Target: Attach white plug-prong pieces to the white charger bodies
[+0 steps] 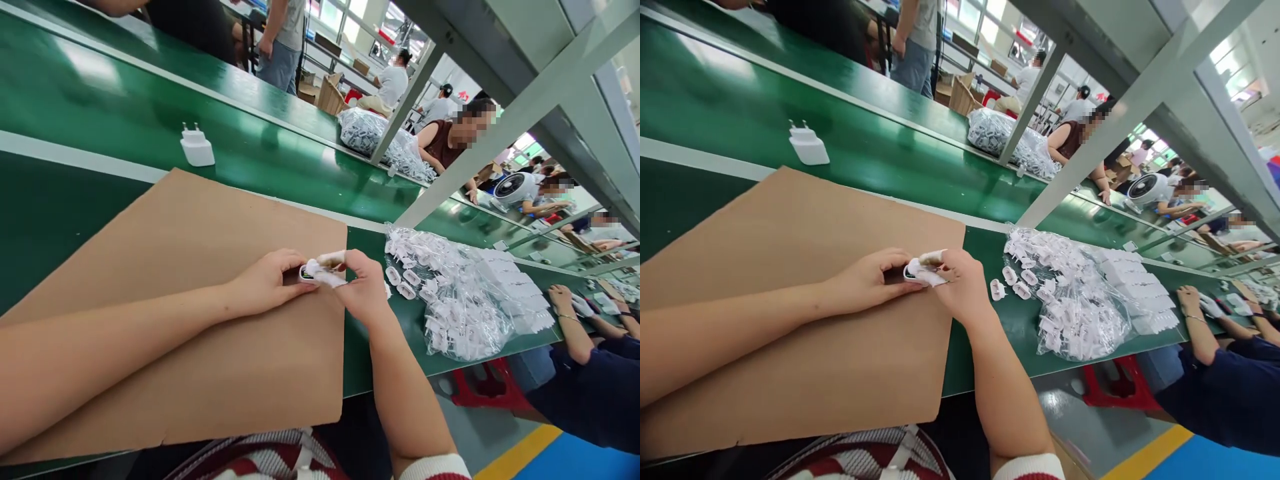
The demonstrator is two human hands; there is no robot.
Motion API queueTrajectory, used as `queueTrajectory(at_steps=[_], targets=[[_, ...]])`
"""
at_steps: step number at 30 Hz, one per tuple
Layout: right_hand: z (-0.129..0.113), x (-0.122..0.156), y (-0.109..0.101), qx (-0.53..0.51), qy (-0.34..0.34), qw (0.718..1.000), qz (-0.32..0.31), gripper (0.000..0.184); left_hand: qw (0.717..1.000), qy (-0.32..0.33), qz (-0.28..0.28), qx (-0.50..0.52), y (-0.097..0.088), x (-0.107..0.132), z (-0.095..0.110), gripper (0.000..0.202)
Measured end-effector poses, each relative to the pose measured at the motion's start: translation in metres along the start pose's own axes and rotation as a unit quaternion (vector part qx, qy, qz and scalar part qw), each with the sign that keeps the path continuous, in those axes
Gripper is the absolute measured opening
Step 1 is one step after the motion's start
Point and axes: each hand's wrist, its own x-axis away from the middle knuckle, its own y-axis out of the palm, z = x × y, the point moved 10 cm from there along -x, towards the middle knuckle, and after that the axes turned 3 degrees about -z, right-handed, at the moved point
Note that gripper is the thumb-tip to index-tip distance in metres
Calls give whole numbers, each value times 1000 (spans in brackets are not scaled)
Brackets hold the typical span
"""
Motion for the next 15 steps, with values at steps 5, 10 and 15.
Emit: queueTrajectory(at_steps=[5,10,15], targets=[[-2,-1,18,138,-5,989,-54,12,1000,10,0,-3,0,0,3,42],[-10,0,27,202,-26,976,-78,22,1000,15,3,0,-1,0,5,43],[-17,2,32,240,-28,967,-84,36,1000,3,-2,18,0,-1,7,45]])
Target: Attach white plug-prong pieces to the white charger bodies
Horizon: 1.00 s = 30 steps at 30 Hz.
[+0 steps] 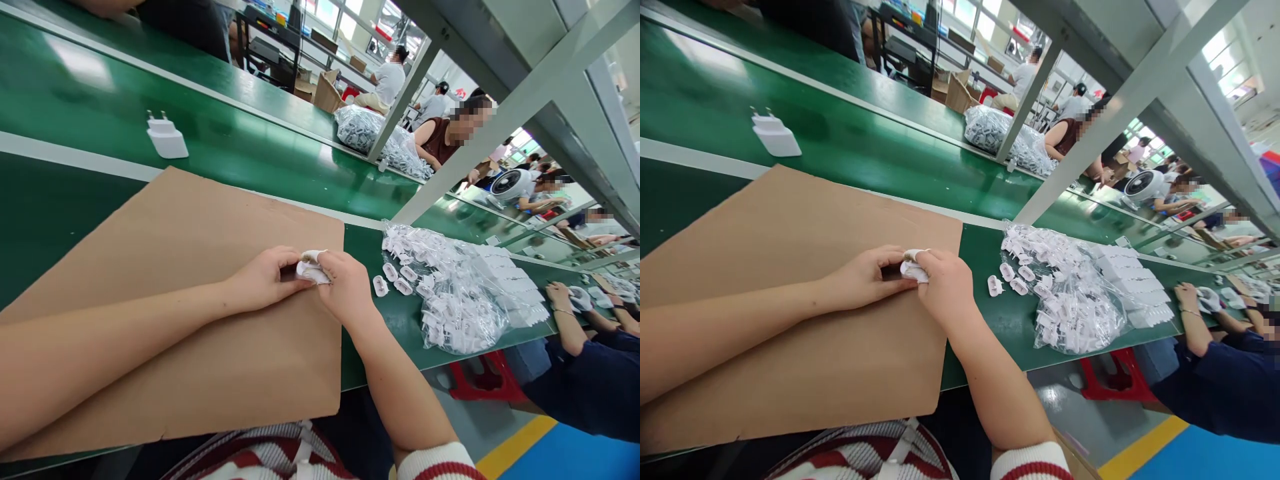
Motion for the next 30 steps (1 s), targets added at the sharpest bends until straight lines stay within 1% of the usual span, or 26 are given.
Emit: queueTrajectory(at_steps=[4,7,10,12,15,19,22,25,28,30], targets=[[-3,-2,0,29,18,999,-17,34,1000,-12,5,8,1,1,-1,45],[-7,-4,1,32,-4,998,-48,30,999,-36,14,2,2,4,-7,48],[-5,-8,2,21,-22,997,-77,27,997,-72,9,-6,4,6,-17,52],[-1,-10,1,22,-12,996,-83,26,996,-90,0,-11,5,7,-20,54],[2,-11,3,33,3,996,-87,30,995,-99,-4,-27,5,8,-21,58],[4,-4,5,25,15,997,-68,31,992,-116,2,-53,4,10,-24,60],[10,1,6,-1,23,999,-41,28,991,-123,5,-59,3,11,-27,57],[17,3,9,-32,30,999,-12,23,990,-130,23,-57,1,13,-28,58],[24,4,15,-57,45,997,4,19,989,-122,45,-66,-2,14,-27,61],[26,7,18,-75,55,996,13,23,988,-107,56,-93,-3,14,-25,62]])
